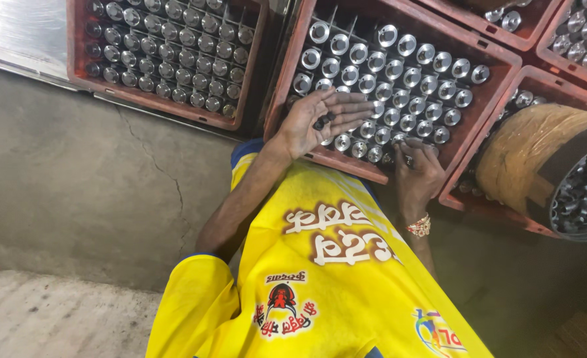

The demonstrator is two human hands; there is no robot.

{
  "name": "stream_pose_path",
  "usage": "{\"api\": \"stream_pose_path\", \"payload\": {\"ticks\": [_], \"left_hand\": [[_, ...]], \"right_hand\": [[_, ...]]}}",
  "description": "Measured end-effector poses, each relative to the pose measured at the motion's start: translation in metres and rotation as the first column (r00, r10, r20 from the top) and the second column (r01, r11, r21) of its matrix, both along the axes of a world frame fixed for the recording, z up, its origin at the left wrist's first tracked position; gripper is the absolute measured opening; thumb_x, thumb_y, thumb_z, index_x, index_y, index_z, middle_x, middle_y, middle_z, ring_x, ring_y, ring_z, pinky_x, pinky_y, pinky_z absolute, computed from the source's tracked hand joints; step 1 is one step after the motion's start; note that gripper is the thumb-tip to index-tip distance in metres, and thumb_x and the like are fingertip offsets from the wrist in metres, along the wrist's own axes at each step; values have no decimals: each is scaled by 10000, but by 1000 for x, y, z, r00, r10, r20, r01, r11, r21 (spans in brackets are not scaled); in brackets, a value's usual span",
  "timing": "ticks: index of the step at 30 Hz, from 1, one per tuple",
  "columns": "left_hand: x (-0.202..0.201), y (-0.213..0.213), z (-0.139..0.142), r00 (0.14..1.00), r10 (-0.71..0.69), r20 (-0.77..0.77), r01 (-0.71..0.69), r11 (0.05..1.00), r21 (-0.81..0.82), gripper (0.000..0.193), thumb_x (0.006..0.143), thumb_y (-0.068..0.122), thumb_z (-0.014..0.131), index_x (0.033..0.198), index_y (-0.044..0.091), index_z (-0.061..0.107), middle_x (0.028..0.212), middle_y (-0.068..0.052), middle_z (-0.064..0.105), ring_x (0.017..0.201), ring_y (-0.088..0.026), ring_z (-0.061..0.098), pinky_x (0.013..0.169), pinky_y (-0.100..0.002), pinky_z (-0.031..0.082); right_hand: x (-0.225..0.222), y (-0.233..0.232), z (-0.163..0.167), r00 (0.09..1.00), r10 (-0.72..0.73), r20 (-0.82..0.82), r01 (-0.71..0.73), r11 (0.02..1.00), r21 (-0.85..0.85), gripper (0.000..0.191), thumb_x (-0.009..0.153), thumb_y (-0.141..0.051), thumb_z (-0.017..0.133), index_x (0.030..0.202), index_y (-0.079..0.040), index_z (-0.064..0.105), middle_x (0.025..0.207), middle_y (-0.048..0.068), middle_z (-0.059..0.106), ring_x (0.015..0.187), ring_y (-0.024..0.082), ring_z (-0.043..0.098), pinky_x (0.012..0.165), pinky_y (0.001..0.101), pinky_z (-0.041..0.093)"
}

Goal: The person places small metal caps into a grid tray, then uses a cylindrical tool to press and align them. The person continues to adjust and press the caps to ensure they are seated correctly in the tray.

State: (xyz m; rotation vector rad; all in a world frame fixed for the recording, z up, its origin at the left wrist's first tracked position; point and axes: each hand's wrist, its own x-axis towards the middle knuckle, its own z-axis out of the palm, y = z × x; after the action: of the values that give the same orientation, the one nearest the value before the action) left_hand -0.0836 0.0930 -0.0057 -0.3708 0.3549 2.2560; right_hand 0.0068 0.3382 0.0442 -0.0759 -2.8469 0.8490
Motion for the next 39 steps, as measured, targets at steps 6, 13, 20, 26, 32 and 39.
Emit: {"api": "stream_pose_path", "payload": {"ticks": [6,13,20,26,32,39], "left_hand": [[7,10,-12,1000,-14,10,14,998,60,599,1100,356,353,1413,-139,478,1475,-311,535,1421,-386,519,1261,-463,385],[28,7,-20,998,-56,8,56,998,-12,631,1117,421,356,1429,-94,545,1424,-199,596,1298,-251,584,1122,-402,444],[35,5,-12,997,-9,-71,12,999,52,640,1170,441,375,1460,-98,560,1391,-212,633,1191,-242,619,998,-384,517],[26,-3,-2,998,-54,-25,55,998,18,658,1086,427,343,1393,-130,512,1404,-292,595,1337,-382,580,1179,-465,463],[19,6,3,995,-99,-26,100,995,22,628,1107,394,354,1361,-155,525,1391,-317,597,1338,-388,592,1196,-470,461],[15,12,3,995,-101,5,101,995,-2,614,1099,390,367,1354,-147,523,1395,-325,583,1341,-401,579,1200,-491,450]], "right_hand": [[-27,-2,23,964,70,256,-80,996,28,102,856,13,843,906,0,755,886,140,696,789,302,684,707,393,509],[-37,-76,49,962,272,-14,-268,937,-224,231,837,58,776,1053,-5,728,999,154,708,921,319,710,821,393,557],[-29,-83,41,960,279,18,-264,928,-263,216,857,72,786,1051,-12,739,1030,141,731,915,270,706,783,360,555],[-12,8,28,973,-30,230,94,957,-273,176,909,32,799,1072,-13,750,963,106,733,861,174,716,774,318,568],[10,56,-11,941,-113,319,156,981,-112,174,861,33,814,1030,9,778,920,126,708,810,197,713,724,330,541],[-3,60,-30,919,-225,324,241,970,-10,125,829,52,784,917,26,699,831,139,688,742,239,675,672,375,507]]}}
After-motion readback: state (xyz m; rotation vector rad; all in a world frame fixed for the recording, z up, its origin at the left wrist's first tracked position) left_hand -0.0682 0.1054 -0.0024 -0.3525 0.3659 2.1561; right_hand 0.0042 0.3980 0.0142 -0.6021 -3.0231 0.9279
